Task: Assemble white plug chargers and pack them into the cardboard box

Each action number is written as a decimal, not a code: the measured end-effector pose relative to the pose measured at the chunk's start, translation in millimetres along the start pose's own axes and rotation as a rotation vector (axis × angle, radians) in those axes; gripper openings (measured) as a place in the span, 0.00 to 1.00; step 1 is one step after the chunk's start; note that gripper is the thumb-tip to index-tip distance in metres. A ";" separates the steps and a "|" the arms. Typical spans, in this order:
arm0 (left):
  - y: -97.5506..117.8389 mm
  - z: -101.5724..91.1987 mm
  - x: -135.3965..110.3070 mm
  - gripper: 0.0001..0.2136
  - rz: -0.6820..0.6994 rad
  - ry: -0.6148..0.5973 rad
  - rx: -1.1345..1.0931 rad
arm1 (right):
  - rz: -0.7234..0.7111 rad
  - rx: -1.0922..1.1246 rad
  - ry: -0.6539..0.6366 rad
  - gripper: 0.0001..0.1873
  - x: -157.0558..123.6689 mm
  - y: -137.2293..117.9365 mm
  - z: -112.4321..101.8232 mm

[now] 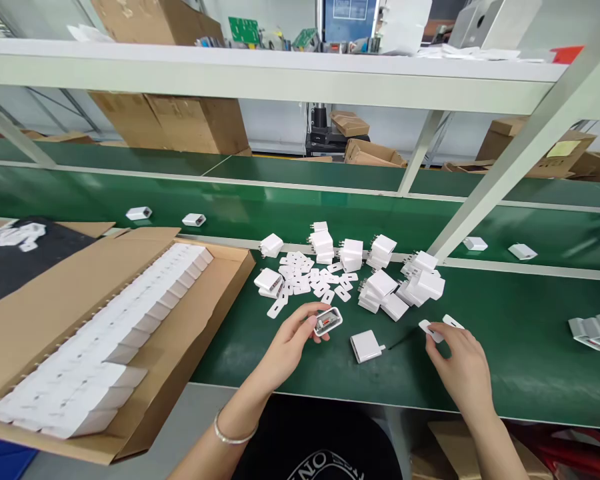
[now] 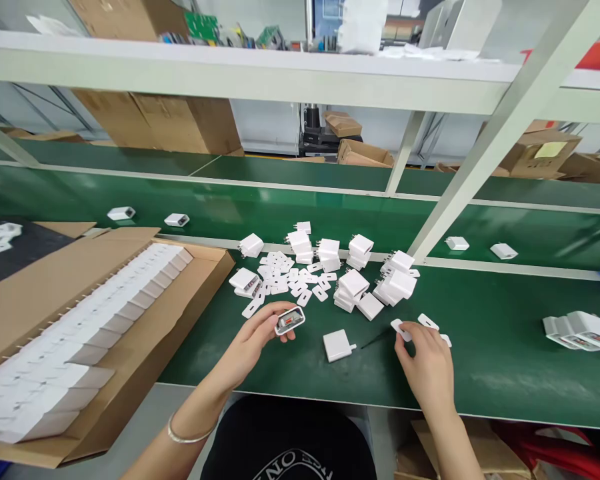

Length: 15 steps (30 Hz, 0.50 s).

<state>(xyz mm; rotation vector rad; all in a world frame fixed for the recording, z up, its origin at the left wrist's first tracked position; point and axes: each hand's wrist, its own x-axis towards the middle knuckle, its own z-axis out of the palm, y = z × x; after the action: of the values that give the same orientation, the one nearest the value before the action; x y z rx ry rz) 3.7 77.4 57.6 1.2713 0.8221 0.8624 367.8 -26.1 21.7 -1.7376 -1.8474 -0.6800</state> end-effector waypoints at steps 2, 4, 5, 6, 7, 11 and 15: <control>-7.2 -2.9 -2.2 0.27 -0.051 -0.001 -0.103 | 0.028 -0.072 0.010 0.13 -6.7 7.0 3.4; -17.8 -4.8 -2.7 0.29 -0.093 0.018 -0.196 | 0.032 -0.129 -0.009 0.15 -11.9 11.5 4.3; -23.1 -4.8 -2.8 0.30 -0.115 0.032 -0.230 | 0.014 -0.154 -0.037 0.15 -13.0 11.9 4.1; -27.7 -4.3 -3.0 0.31 -0.135 0.045 -0.258 | -0.018 -0.171 -0.072 0.16 -13.0 11.0 4.0; -30.9 -3.1 -3.4 0.32 -0.150 0.056 -0.284 | -0.063 -0.174 -0.111 0.16 -11.9 9.3 4.1; -28.9 2.9 -8.1 0.31 -0.131 0.016 -0.281 | -0.241 0.009 -0.227 0.14 -1.1 1.9 7.7; -16.8 0.6 -13.8 0.25 -0.072 -0.011 -0.102 | -0.283 0.138 -0.261 0.13 7.4 1.5 5.6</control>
<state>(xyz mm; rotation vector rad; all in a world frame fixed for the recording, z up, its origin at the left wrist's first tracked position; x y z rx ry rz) -0.6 63.4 41.6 1.1501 0.8002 0.8289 368.8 -16.8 22.5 -1.5508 -2.2902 -0.4299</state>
